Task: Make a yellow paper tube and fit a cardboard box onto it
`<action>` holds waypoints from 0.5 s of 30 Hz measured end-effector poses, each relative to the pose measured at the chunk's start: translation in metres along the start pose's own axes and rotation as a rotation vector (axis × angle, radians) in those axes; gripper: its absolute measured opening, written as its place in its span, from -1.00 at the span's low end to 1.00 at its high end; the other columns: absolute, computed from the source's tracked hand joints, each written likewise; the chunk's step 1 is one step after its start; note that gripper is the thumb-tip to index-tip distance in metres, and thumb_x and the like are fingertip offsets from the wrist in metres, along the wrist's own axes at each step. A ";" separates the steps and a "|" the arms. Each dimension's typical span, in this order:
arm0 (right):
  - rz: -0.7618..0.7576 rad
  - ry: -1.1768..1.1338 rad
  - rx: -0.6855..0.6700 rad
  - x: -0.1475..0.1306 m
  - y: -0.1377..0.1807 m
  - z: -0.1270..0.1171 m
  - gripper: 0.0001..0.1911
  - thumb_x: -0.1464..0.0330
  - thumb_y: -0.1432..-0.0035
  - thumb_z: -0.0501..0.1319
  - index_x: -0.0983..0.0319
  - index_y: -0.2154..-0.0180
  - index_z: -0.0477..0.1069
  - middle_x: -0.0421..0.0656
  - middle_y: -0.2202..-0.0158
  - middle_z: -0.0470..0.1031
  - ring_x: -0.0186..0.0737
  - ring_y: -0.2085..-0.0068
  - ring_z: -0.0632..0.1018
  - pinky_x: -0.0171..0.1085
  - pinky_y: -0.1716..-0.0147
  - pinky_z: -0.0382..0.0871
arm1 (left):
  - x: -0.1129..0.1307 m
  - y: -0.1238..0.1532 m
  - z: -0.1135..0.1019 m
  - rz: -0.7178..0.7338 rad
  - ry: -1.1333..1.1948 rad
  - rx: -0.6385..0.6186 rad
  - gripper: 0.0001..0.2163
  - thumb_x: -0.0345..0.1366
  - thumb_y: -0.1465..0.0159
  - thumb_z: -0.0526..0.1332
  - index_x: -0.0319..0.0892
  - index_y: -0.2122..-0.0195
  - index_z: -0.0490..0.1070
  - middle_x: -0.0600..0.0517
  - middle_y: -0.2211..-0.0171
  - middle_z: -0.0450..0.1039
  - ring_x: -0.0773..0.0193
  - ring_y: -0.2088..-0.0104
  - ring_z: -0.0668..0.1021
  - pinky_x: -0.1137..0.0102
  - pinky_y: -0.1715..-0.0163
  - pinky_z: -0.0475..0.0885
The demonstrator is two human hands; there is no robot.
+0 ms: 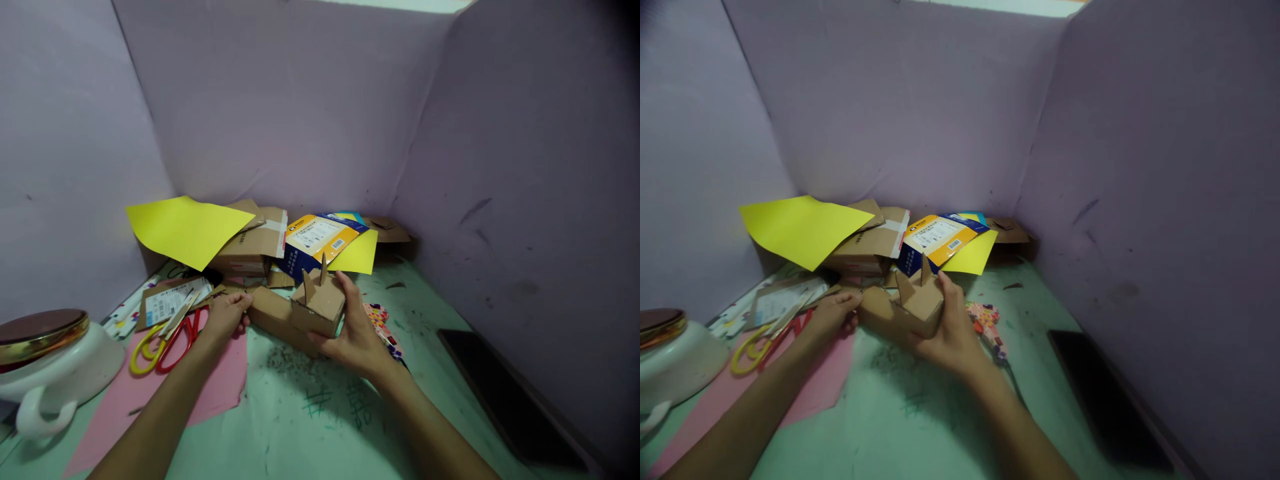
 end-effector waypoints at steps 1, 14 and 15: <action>-0.004 0.000 -0.001 0.000 0.000 0.000 0.01 0.34 0.20 0.33 0.10 -0.21 -0.20 0.04 -0.15 0.09 0.15 -0.18 0.25 0.12 -0.14 0.16 | 0.000 0.000 0.000 -0.001 -0.004 0.001 -0.75 -0.14 -0.33 0.08 -0.25 0.27 0.35 0.19 0.56 0.26 0.53 0.71 0.23 0.57 0.77 0.14; -0.009 -0.003 -0.008 -0.003 0.001 -0.001 0.01 0.37 0.20 0.34 0.06 -0.20 -0.20 0.03 -0.14 0.09 0.16 -0.17 0.25 0.16 -0.13 0.16 | -0.001 -0.001 0.000 0.010 -0.015 0.004 -0.75 -0.14 -0.33 0.08 -0.25 0.28 0.35 0.18 0.56 0.27 0.53 0.70 0.24 0.57 0.76 0.15; -0.012 -0.001 -0.007 -0.003 0.001 -0.001 0.01 0.36 0.19 0.34 0.07 -0.20 -0.20 0.03 -0.14 0.09 0.16 -0.17 0.25 0.15 -0.13 0.15 | -0.001 -0.001 0.000 0.014 -0.014 0.004 -0.75 -0.14 -0.33 0.08 -0.25 0.28 0.35 0.18 0.56 0.27 0.53 0.70 0.24 0.57 0.76 0.15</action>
Point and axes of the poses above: each hand's wrist, its own y-axis away from the middle knuckle, its own z-axis out of the palm, x = y × z, the point moved 3 cm from there along -y, towards the middle knuckle
